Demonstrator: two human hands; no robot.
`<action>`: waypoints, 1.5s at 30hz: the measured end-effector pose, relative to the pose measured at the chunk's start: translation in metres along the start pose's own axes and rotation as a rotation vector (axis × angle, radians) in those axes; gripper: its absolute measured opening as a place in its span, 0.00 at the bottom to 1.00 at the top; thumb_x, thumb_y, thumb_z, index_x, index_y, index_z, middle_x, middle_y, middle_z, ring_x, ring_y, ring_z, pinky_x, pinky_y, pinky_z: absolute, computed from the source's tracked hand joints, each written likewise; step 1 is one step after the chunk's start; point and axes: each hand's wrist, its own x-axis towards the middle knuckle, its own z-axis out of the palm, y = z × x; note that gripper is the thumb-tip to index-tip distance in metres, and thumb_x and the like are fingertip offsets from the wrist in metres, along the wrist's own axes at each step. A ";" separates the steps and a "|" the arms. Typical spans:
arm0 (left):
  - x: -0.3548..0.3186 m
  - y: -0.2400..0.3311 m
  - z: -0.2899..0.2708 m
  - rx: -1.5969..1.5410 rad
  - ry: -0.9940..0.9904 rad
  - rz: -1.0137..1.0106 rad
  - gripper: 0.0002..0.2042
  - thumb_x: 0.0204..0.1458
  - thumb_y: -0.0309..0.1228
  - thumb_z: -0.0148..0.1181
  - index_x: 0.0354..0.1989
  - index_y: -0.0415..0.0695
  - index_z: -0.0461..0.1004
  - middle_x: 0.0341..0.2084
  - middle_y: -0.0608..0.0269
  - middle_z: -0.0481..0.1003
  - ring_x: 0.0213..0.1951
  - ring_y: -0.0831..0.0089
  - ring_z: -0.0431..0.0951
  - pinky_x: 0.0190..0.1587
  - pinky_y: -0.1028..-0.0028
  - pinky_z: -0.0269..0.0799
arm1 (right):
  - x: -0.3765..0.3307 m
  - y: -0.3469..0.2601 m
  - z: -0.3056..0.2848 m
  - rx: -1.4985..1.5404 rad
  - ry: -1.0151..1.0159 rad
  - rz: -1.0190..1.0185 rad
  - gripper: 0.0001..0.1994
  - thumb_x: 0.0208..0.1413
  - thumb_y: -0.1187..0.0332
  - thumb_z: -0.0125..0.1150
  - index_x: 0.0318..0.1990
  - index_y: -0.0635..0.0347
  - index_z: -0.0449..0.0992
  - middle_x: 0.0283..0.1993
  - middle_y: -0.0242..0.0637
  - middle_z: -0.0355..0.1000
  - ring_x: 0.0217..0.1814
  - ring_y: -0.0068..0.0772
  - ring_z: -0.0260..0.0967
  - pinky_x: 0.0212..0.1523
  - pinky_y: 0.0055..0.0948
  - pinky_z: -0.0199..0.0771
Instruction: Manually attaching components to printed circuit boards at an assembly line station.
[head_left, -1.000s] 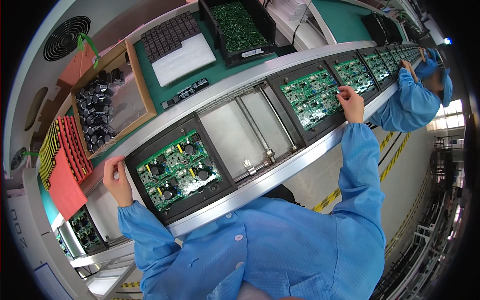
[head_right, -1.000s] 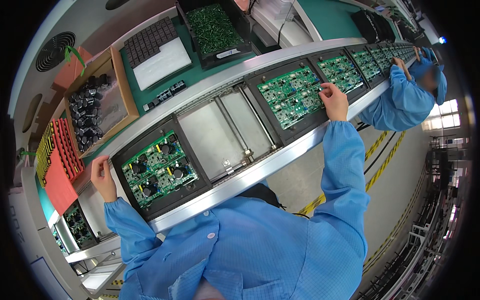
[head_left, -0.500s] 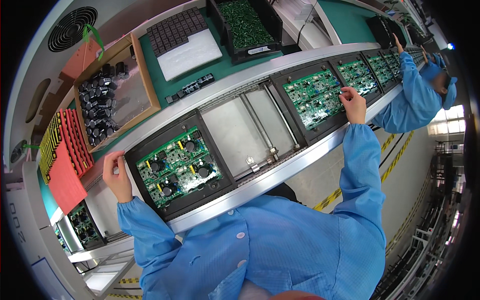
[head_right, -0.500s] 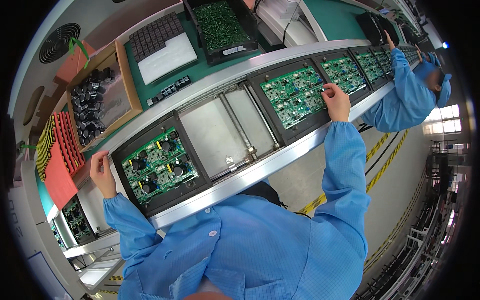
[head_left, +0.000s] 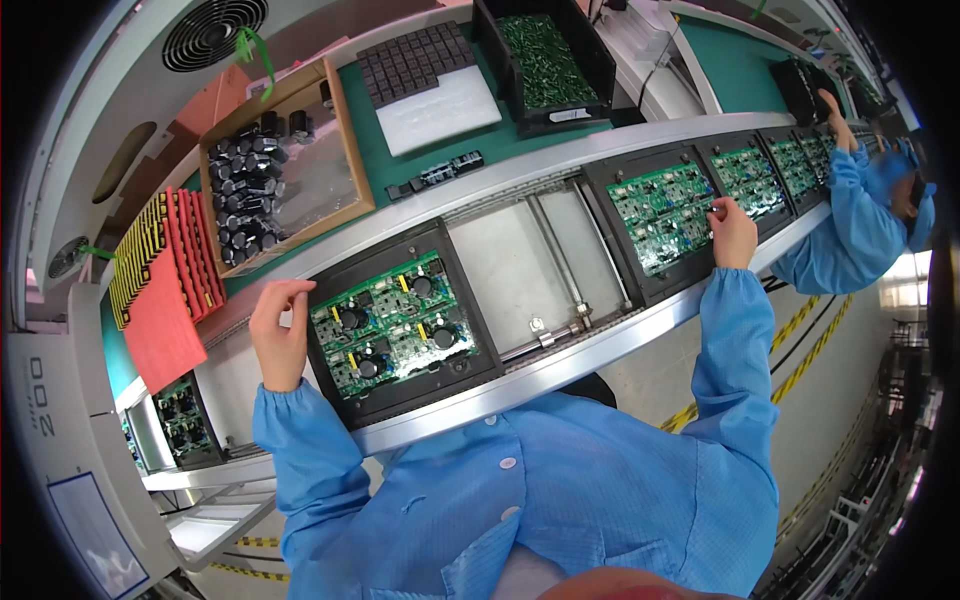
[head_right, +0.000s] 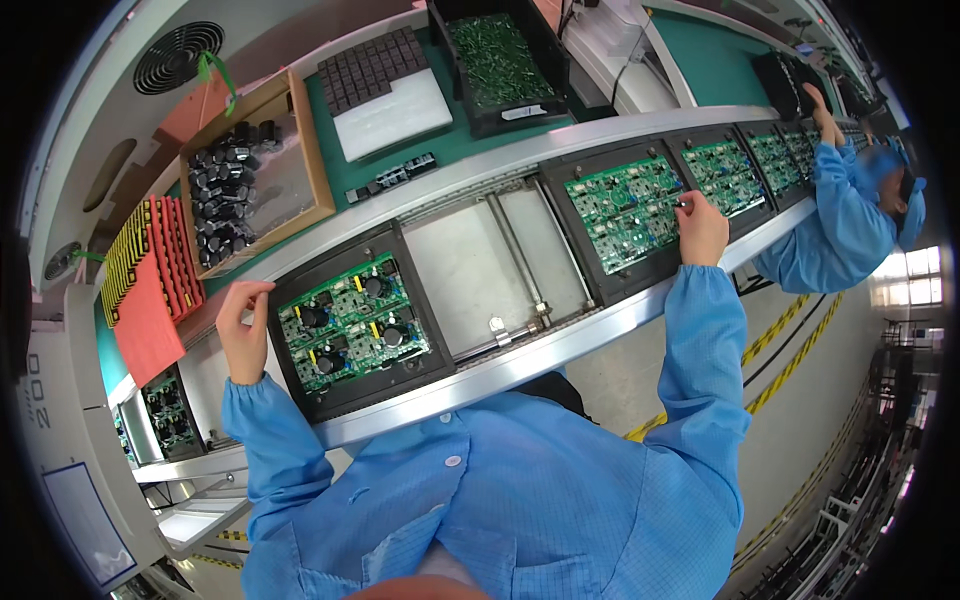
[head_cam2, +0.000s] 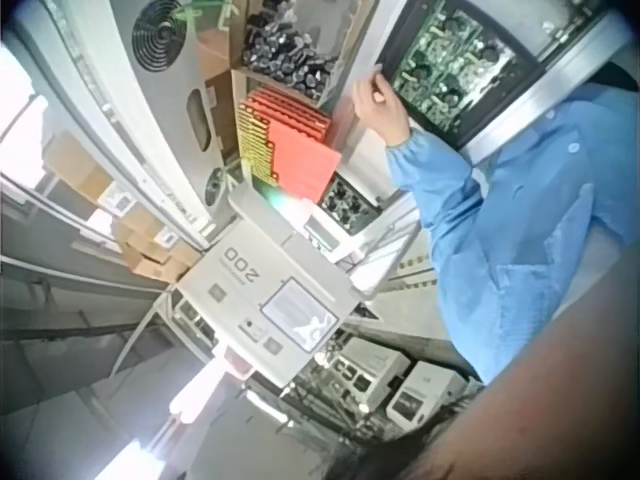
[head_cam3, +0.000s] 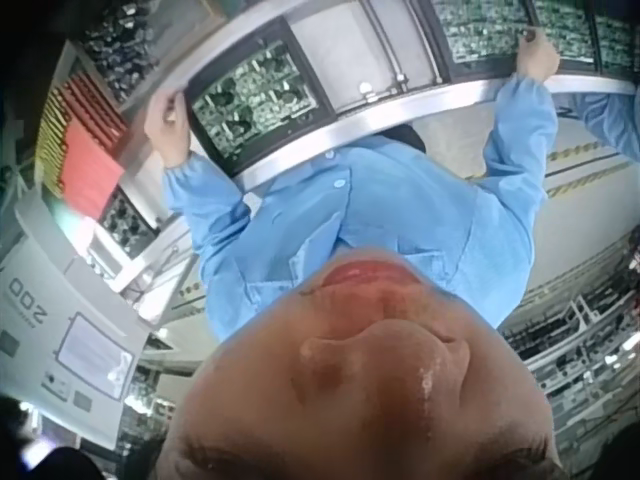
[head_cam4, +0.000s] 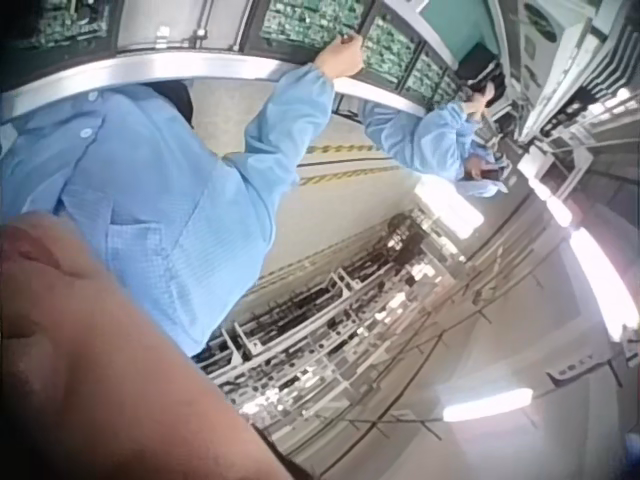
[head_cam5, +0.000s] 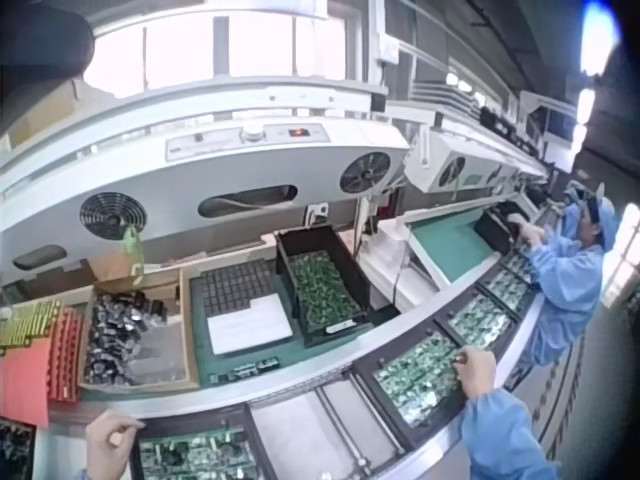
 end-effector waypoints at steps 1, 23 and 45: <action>0.002 0.010 -0.007 0.003 0.012 0.000 0.06 0.57 0.17 0.58 0.40 0.38 0.78 0.35 0.60 0.77 0.36 0.72 0.76 0.40 0.75 0.69 | -0.001 -0.004 -0.003 0.006 0.007 -0.008 0.13 0.50 0.65 0.72 0.44 0.47 0.80 0.33 0.33 0.81 0.36 0.43 0.78 0.36 0.42 0.75; 0.236 0.026 0.149 0.539 0.193 0.517 0.18 0.47 0.32 0.70 0.48 0.51 0.82 0.39 0.70 0.78 0.45 0.65 0.78 0.47 0.67 0.76 | 0.077 -0.426 0.043 0.596 0.211 -0.793 0.07 0.55 0.73 0.57 0.39 0.61 0.80 0.48 0.39 0.72 0.51 0.42 0.74 0.49 0.38 0.80; 0.189 0.148 0.177 -0.256 -0.361 0.256 0.13 0.49 0.25 0.70 0.45 0.42 0.82 0.37 0.62 0.82 0.38 0.75 0.80 0.41 0.74 0.76 | 0.091 0.016 -0.011 0.645 0.074 -0.281 0.14 0.50 0.80 0.69 0.46 0.63 0.79 0.39 0.31 0.70 0.33 0.24 0.66 0.38 0.24 0.70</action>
